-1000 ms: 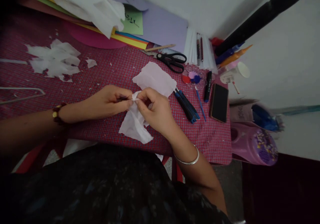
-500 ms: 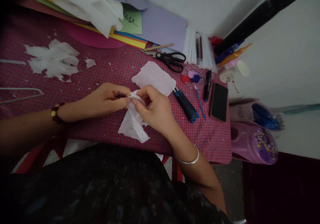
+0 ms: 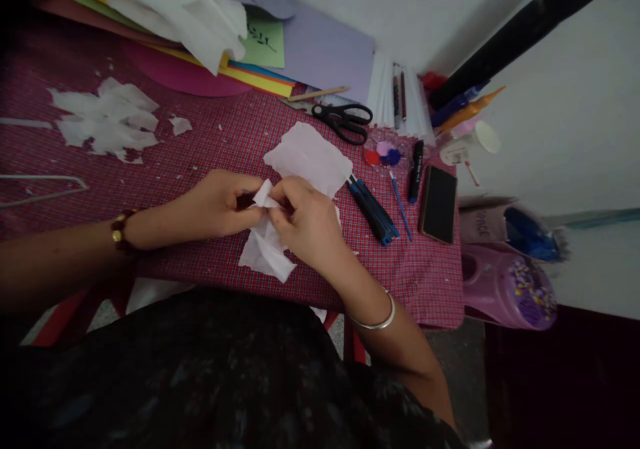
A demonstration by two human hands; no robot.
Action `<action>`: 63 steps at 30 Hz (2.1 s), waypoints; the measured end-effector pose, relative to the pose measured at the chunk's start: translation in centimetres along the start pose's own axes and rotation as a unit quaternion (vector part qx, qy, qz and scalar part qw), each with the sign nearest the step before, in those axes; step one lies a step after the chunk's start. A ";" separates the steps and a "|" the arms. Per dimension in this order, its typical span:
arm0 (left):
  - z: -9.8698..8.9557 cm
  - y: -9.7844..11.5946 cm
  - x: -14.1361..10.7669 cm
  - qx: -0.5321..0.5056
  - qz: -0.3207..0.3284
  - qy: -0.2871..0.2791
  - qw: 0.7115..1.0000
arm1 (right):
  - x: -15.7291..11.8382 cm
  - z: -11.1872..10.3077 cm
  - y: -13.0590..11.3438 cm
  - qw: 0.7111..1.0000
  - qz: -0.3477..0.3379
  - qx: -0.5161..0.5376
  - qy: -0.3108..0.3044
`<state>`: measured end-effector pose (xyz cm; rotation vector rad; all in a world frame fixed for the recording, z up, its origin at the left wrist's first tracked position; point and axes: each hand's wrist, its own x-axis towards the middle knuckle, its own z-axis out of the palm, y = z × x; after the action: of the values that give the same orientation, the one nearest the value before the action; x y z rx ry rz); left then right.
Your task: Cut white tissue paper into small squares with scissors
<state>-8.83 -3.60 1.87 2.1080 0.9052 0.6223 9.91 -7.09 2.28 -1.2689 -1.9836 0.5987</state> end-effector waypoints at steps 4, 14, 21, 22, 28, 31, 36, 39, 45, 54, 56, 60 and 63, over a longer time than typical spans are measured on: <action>-0.2 0.5 0.2 -0.034 -0.018 -0.018 0.999 | 0.1 -0.1 0.5 0.999 0.039 0.021 0.012; -0.7 1.3 0.3 -0.097 -0.046 -0.002 0.994 | 0.5 0.0 0.4 0.974 0.138 0.179 -0.030; -0.6 1.2 0.0 -0.060 0.002 -0.009 0.998 | 0.5 0.1 1.2 0.985 0.114 0.122 -0.044; -0.6 1.2 0.0 -0.053 0.006 -0.008 0.999 | 0.5 0.0 1.2 0.990 0.108 0.087 -0.034; -0.5 1.3 -0.3 0.068 0.031 0.005 0.997 | 0.5 -0.3 1.0 0.998 0.050 -0.032 0.005; -0.5 1.1 -0.4 0.109 0.043 -0.002 0.993 | 0.4 -0.4 1.1 0.999 -0.003 -0.043 -0.009; -0.3 0.8 -0.3 0.133 0.048 -0.017 0.990 | 0.5 -0.4 1.4 0.998 -0.018 -0.062 -0.001; -0.2 0.7 -0.3 0.143 0.047 -0.030 0.988 | 0.7 -0.5 1.5 0.999 0.027 -0.033 0.017; -0.5 0.3 0.1 0.172 0.021 -0.056 0.983 | 0.8 -0.8 1.5 0.988 0.110 0.105 0.022; -2.9 -1.0 1.1 0.164 -0.063 0.024 0.984 | 1.6 -1.5 3.8 0.921 0.219 0.301 0.117; -3.6 -1.1 1.3 0.123 -0.073 0.065 0.988 | 1.8 -1.7 3.9 0.917 0.232 0.302 0.115; -5.0 -1.2 1.6 0.036 -0.096 0.170 0.980 | 2.0 -1.9 3.9 0.923 0.237 0.278 0.118; -5.5 -1.8 1.9 -0.087 -0.133 0.200 0.967 | 2.1 -1.8 3.9 0.907 0.231 0.319 0.146</action>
<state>-12.00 1.10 4.04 1.6937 1.2797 0.9657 13.00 -3.53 1.33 -1.2959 -1.0901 1.1048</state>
